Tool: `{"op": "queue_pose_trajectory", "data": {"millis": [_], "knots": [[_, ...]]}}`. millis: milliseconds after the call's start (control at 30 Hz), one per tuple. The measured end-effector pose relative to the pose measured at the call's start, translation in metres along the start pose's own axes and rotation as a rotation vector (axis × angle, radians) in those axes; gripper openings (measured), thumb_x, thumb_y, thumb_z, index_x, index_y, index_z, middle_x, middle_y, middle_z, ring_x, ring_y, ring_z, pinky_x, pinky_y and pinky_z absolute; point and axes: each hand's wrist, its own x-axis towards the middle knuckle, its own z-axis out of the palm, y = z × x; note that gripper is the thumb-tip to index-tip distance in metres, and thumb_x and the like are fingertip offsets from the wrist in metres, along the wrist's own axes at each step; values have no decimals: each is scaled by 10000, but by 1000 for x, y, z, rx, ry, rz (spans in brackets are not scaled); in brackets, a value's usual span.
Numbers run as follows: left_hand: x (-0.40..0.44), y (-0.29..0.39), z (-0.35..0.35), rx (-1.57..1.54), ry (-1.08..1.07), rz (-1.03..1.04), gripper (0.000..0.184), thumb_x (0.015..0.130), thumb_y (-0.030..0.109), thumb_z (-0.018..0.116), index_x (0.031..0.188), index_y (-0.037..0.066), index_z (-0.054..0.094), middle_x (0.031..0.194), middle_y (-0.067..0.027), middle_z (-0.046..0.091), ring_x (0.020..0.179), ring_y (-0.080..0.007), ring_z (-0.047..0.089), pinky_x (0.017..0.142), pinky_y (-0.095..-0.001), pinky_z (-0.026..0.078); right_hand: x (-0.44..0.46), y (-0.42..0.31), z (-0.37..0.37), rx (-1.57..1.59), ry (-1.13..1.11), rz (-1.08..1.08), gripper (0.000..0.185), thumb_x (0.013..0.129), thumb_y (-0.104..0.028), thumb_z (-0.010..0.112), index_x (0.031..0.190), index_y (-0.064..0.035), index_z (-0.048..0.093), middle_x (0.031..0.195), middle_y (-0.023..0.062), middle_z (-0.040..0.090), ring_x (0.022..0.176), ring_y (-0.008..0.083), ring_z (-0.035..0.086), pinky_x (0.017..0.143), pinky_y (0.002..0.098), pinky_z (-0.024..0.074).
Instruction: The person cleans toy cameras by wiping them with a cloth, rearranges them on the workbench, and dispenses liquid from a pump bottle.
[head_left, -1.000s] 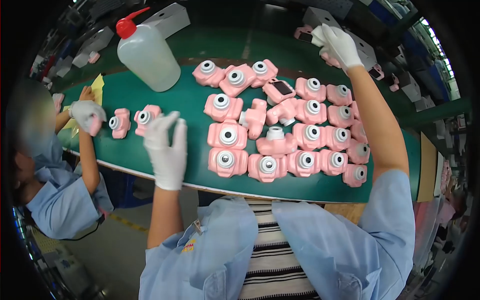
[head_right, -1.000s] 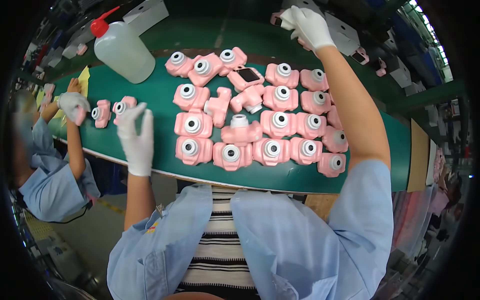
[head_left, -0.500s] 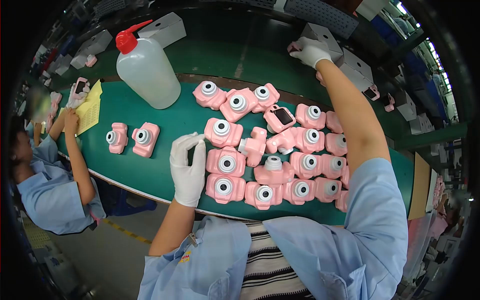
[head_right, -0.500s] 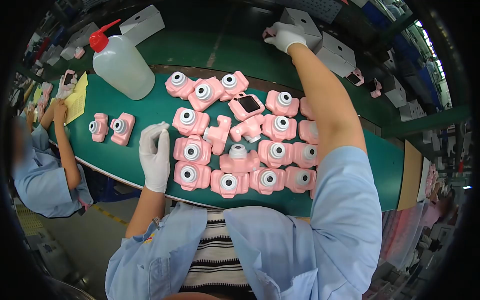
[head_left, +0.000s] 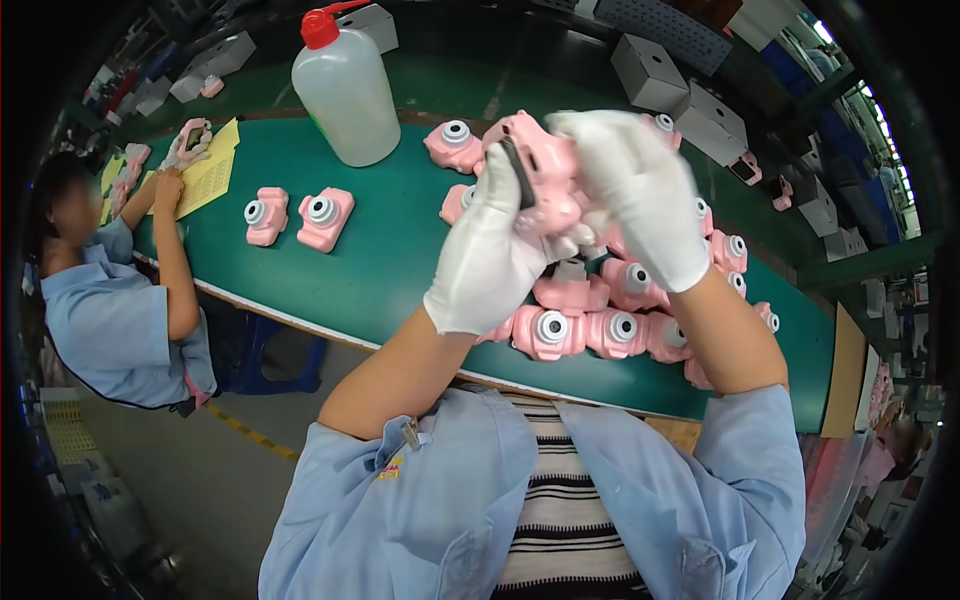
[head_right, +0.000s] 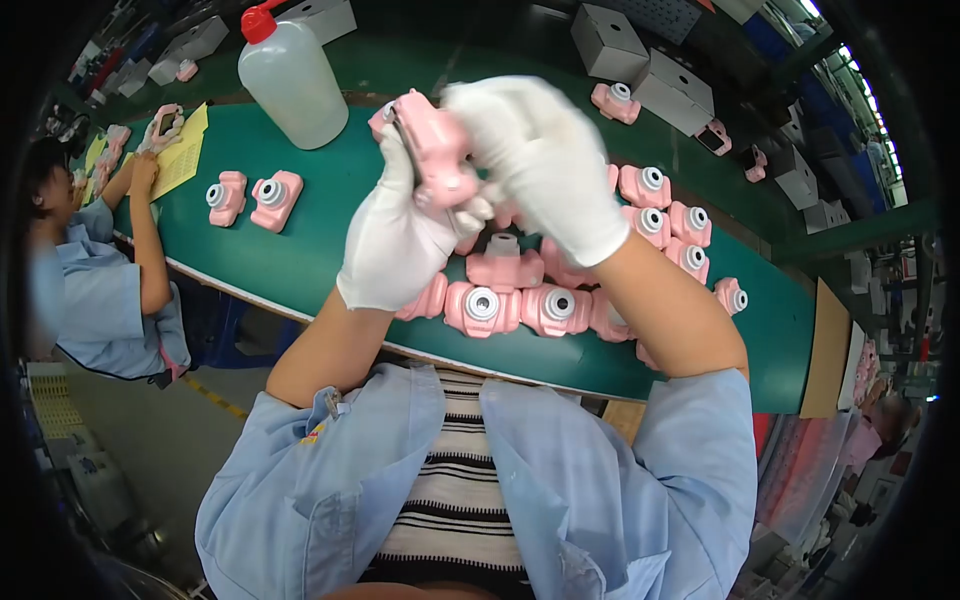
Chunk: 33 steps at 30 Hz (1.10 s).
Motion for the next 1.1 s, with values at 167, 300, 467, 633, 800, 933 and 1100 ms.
{"op": "queue_pose_trajectory", "data": {"millis": [167, 300, 467, 633, 800, 933, 1100], "knots": [[-12, -6, 21, -159, 152, 16, 490, 1001, 429, 442, 1333, 71, 429, 1292, -112, 509, 1145, -193, 526, 912, -319, 441, -5, -42, 1, 266, 135, -78, 285, 708, -125, 667, 989, -82, 643, 991, 107, 617, 841, 287, 611, 705, 398, 502], [-25, -40, -2, 517, 72, 192, 436, 1006, 339, 467, 1357, 84, 419, 1286, -67, 521, 1120, -145, 538, 892, -286, 450, -7, -54, -1, 168, 91, 11, 316, 669, -131, 681, 978, -72, 647, 1033, 93, 615, 929, 277, 591, 776, 379, 495], [-32, -26, 6, 116, 74, 19, 351, 1021, 363, 437, 1254, 116, 525, 966, 23, 596, 821, -46, 567, 670, -196, 477, -13, -42, 2, 48, 162, -185, 281, 898, -183, 536, 1109, -5, 589, 1094, 138, 617, 1027, 306, 595, 854, 356, 485], [-38, -26, 31, 820, 211, 390, 350, 892, 183, 672, 1192, 35, 568, 1016, -13, 604, 864, -108, 579, 766, -240, 479, -28, -49, -5, 431, 59, 166, 227, 872, -106, 577, 1078, -17, 611, 1103, 173, 615, 1079, 326, 572, 902, 376, 474], [-36, -29, 10, 1089, 129, 447, 453, 825, 83, 699, 1235, 45, 507, 1087, -95, 617, 970, -162, 601, 837, -280, 484, -31, -64, -11, 53, 57, -106, 285, 843, -73, 566, 1108, 26, 602, 1076, 173, 633, 1012, 342, 596, 901, 406, 471], [-34, -25, 1, 959, 144, 787, 482, 766, 73, 735, 1184, 39, 498, 1086, -109, 633, 914, -235, 630, 829, -331, 502, -31, -88, 1, 15, 51, -170, 395, 715, -28, 620, 1109, -6, 604, 1019, 170, 623, 980, 353, 599, 859, 417, 487], [-40, 8, -3, 1654, -2, 785, 458, 724, 58, 785, 1121, 14, 560, 933, -79, 662, 833, -189, 633, 734, -299, 510, -29, -6, -5, 258, -50, 163, 303, 767, -121, 613, 1053, -20, 624, 1005, 94, 644, 901, 234, 617, 754, 325, 506]]}}
